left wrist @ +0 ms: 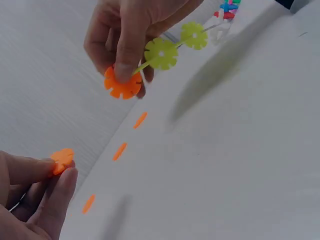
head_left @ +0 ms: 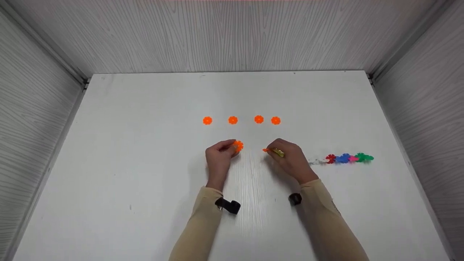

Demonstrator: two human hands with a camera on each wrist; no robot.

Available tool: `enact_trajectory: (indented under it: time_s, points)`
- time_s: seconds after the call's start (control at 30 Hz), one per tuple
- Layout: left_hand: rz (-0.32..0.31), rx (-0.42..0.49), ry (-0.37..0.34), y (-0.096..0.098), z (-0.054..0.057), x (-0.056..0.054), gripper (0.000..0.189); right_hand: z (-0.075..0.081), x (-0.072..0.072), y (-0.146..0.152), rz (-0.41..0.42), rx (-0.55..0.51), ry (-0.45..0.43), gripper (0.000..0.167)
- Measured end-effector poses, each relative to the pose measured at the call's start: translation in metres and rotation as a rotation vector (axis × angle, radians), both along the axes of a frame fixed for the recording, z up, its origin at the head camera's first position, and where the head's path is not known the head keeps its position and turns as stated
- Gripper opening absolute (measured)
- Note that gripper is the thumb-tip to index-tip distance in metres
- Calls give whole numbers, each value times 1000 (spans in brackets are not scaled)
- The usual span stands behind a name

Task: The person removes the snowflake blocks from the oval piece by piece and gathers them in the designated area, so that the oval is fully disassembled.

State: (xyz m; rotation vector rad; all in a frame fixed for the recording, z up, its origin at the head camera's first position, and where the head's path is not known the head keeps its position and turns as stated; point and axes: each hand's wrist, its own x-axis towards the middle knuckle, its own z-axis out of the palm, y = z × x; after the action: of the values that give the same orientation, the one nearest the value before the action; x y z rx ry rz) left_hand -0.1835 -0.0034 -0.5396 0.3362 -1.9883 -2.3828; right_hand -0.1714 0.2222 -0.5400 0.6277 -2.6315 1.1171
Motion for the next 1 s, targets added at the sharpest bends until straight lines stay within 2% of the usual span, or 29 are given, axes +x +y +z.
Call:
enact_trajectory:
  time_s: [0.13, 0.27, 0.5, 0.73, 0.87, 1.0]
  points:
    - [33, 31, -62, -21, 3, -11, 14, 1, -1, 0, 7, -27, -10, 13]
    - [50, -17, -125, -45, 7, -29, 15, 1, -1, 0, -13, -25, -30, 12]
    - [71, -238, -172, -80, 1, -61, 14, -1, 0, 2, -33, -47, -110, 10]
    - [77, -359, -249, -90, -6, -83, 16, -3, 0, 2, -20, -67, -130, 12]
    - [84, -405, -259, -89, -6, -87, 15, -2, 0, 2, -13, -64, -129, 12]
    - [63, -461, -241, -88, -5, -89, 13, -2, 0, 2, -6, -64, -124, 13]
